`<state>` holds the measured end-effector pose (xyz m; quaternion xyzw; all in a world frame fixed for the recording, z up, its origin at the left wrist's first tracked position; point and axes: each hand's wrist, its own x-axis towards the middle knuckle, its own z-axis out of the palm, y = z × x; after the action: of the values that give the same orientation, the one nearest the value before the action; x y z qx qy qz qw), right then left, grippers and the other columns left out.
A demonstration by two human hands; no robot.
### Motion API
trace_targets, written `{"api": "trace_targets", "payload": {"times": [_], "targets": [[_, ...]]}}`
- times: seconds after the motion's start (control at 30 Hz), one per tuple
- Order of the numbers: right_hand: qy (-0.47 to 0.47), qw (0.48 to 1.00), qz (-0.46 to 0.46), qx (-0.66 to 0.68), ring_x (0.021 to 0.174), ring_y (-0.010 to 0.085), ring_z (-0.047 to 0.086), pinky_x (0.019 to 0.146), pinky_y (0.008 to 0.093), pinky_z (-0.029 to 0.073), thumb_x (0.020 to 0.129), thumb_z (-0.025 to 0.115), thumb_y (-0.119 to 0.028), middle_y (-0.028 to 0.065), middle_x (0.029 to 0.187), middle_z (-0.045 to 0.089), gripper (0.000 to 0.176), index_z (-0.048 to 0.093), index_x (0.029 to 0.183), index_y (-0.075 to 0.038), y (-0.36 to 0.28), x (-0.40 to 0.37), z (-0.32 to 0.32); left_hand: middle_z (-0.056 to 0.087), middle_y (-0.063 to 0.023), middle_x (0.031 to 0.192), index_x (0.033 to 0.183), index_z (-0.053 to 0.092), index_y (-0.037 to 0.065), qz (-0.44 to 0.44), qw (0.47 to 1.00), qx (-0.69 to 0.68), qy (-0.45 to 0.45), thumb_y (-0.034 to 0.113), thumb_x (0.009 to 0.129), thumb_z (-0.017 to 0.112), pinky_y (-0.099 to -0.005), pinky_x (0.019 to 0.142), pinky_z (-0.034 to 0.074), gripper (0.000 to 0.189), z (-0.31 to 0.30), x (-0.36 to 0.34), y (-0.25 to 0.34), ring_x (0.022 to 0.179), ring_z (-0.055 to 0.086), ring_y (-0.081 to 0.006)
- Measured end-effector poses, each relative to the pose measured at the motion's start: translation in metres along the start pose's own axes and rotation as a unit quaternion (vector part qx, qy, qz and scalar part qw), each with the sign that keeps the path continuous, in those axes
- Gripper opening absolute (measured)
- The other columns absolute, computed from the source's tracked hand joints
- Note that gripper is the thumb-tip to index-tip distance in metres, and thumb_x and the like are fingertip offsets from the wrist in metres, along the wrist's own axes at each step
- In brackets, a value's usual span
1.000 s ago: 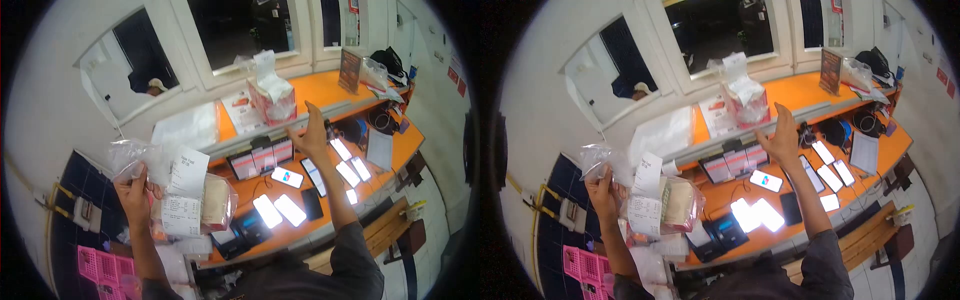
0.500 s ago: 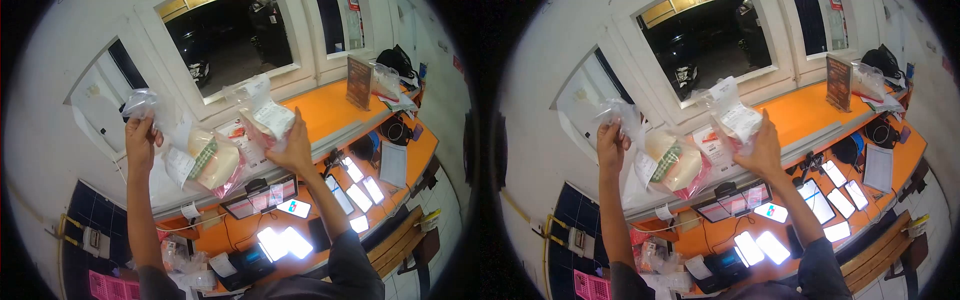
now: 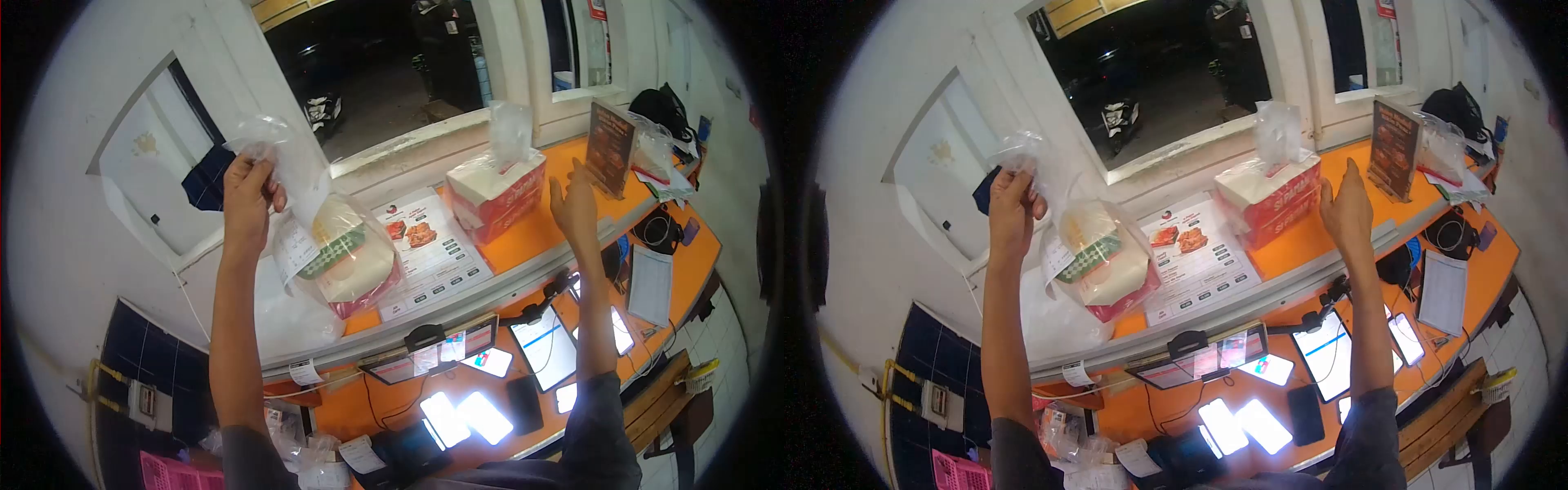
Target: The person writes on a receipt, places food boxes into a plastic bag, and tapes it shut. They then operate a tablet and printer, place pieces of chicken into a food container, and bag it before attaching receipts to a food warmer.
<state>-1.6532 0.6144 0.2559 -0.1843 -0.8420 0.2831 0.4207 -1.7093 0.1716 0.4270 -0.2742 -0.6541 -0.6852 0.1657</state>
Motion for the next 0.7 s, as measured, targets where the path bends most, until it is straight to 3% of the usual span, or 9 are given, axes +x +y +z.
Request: {"api": "trace_targets", "payload": {"times": [0.07, 0.17, 0.33, 0.47, 0.57, 0.63, 0.7], "targets": [[0.071, 0.994, -0.061, 0.048, 0.123, 0.0433, 0.053, 0.101, 0.0444, 0.045, 0.088, 0.068, -0.036, 0.0330, 0.131, 0.052, 0.077, 0.036, 0.140, 0.010, -0.033, -0.023, 0.012, 0.046, 0.0035, 0.069, 0.104, 0.061, 0.006, -0.001, 1.000, 0.007, -0.014, 0.015, 0.097, 0.059, -0.0225, 0.043, 0.038, 0.011, 0.000, 0.003, -0.006, 0.049, 0.042, -0.0055], [0.009, 0.990, -0.100, 0.097, 0.128, 0.0446, 0.048, 0.102, 0.0456, 0.044, 0.086, 0.070, -0.040, 0.0334, 0.138, 0.044, 0.083, 0.033, 0.141, 0.009, -0.085, -0.054, 0.022, 0.048, 0.0034, 0.069, 0.104, 0.061, 0.007, -0.020, 0.999, 0.003, -0.029, 0.014, 0.097, 0.058, -0.0230, 0.043, 0.038, 0.011, 0.006, 0.005, -0.008, 0.049, 0.042, -0.0059], [-0.045, 0.998, -0.016, 0.040, 0.132, 0.0442, 0.042, 0.104, 0.0467, 0.042, 0.079, 0.077, -0.034, 0.0315, 0.147, 0.034, 0.092, 0.027, 0.144, 0.008, -0.090, -0.057, 0.049, 0.050, 0.0022, 0.068, 0.106, 0.061, 0.006, -0.045, 0.997, 0.022, -0.060, 0.019, 0.098, 0.058, -0.0246, 0.046, 0.041, 0.016, 0.014, 0.014, -0.014, 0.052, 0.050, -0.0092], [-0.021, 0.989, -0.115, 0.088, 0.124, 0.0422, 0.050, 0.102, 0.0452, 0.044, 0.079, 0.078, -0.025, 0.0258, 0.137, 0.045, 0.083, 0.032, 0.142, 0.004, -0.049, -0.039, 0.047, 0.055, -0.0008, 0.074, 0.106, 0.059, 0.004, -0.093, 0.990, 0.072, -0.072, 0.025, 0.100, 0.055, -0.0292, 0.055, 0.047, 0.023, 0.030, 0.017, -0.007, 0.057, 0.056, -0.0123], [-0.088, 0.967, -0.161, 0.179, 0.123, 0.0413, 0.051, 0.102, 0.0443, 0.043, 0.081, 0.076, -0.018, 0.0261, 0.130, 0.051, 0.071, 0.039, 0.138, 0.002, -0.023, -0.023, 0.031, 0.055, -0.0012, 0.075, 0.105, 0.059, 0.004, -0.119, 0.985, 0.069, -0.100, 0.025, 0.100, 0.054, -0.0282, 0.058, 0.046, 0.022, 0.046, 0.024, -0.008, 0.058, 0.055, -0.0122], [-0.050, 0.970, -0.178, 0.157, 0.121, 0.0377, 0.054, 0.099, 0.0417, 0.045, 0.084, 0.073, -0.014, 0.0253, 0.126, 0.055, 0.061, 0.044, 0.135, 0.001, -0.018, -0.018, 0.021, 0.056, -0.0012, 0.075, 0.105, 0.059, 0.004, -0.115, 0.980, 0.061, -0.151, 0.025, 0.101, 0.053, -0.0273, 0.059, 0.046, 0.022, 0.049, 0.039, -0.022, 0.058, 0.055, -0.0113], [-0.002, 0.978, -0.160, 0.131, 0.118, 0.0386, 0.056, 0.099, 0.0423, 0.046, 0.083, 0.074, -0.014, 0.0260, 0.128, 0.054, 0.064, 0.043, 0.137, 0.001, -0.035, -0.026, 0.012, 0.056, -0.0012, 0.075, 0.104, 0.059, 0.005, -0.105, 0.972, 0.055, -0.202, 0.025, 0.101, 0.053, -0.0263, 0.059, 0.046, 0.022, 0.054, 0.049, -0.028, 0.059, 0.054, -0.0103]]}}
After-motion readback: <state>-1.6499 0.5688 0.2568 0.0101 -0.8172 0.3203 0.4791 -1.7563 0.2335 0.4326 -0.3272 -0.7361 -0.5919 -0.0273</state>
